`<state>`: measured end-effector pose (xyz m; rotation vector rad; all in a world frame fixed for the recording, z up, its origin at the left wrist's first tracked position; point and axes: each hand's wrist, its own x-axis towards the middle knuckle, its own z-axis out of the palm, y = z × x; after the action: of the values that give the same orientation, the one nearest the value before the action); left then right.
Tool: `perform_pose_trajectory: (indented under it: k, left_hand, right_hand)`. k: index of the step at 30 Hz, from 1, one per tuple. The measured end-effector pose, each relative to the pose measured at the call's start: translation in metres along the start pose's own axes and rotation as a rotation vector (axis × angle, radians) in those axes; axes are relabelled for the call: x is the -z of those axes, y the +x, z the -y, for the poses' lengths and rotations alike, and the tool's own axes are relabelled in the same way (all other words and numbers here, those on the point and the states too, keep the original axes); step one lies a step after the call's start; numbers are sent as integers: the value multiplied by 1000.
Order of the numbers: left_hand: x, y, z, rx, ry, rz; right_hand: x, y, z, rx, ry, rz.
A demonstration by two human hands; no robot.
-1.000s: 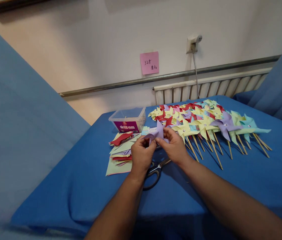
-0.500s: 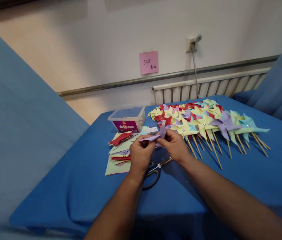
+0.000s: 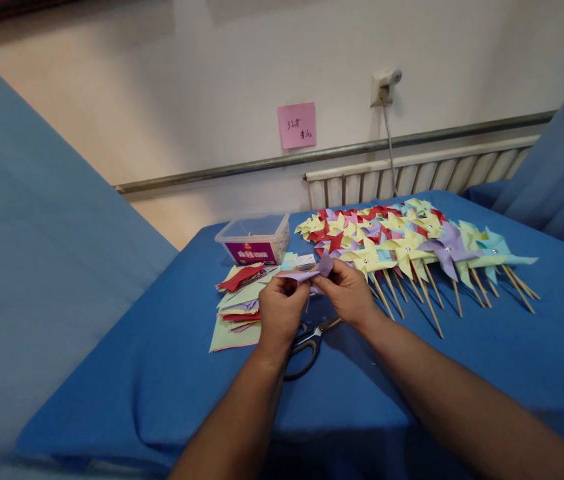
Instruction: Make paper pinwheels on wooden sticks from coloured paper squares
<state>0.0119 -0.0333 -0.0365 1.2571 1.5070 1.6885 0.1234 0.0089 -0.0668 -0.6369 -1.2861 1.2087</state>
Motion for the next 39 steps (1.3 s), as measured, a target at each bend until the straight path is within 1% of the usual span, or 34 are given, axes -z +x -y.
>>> perform_pose_trajectory:
  k: [4, 10, 20, 25, 29, 31, 35, 39]
  left_hand:
    - [0, 0, 1, -8, -42, 7]
    - [1, 0, 0, 8, -21, 6]
    - [0, -1, -1, -8, -3, 2]
    - [0, -2, 0, -19, 16, -5]
    - [0, -2, 0, -30, 31, -5]
    - [0, -2, 0, -34, 25, 3]
    - [0, -2, 0, -44, 19, 14]
    - [1, -2, 1, -25, -7, 22]
  right_hand:
    - [1, 0, -1, 13, -21, 3]
    - [2, 0, -6, 16, -31, 2]
    - [1, 0, -11, 44, -81, -47]
    - [-1, -1, -6, -7, -7, -40]
    - [-1, 0, -4, -37, 64, -4]
    - [0, 0, -6, -27, 35, -5]
    - [0, -1, -11, 4, -82, -67]
    - [0, -1, -10, 7, -84, -79]
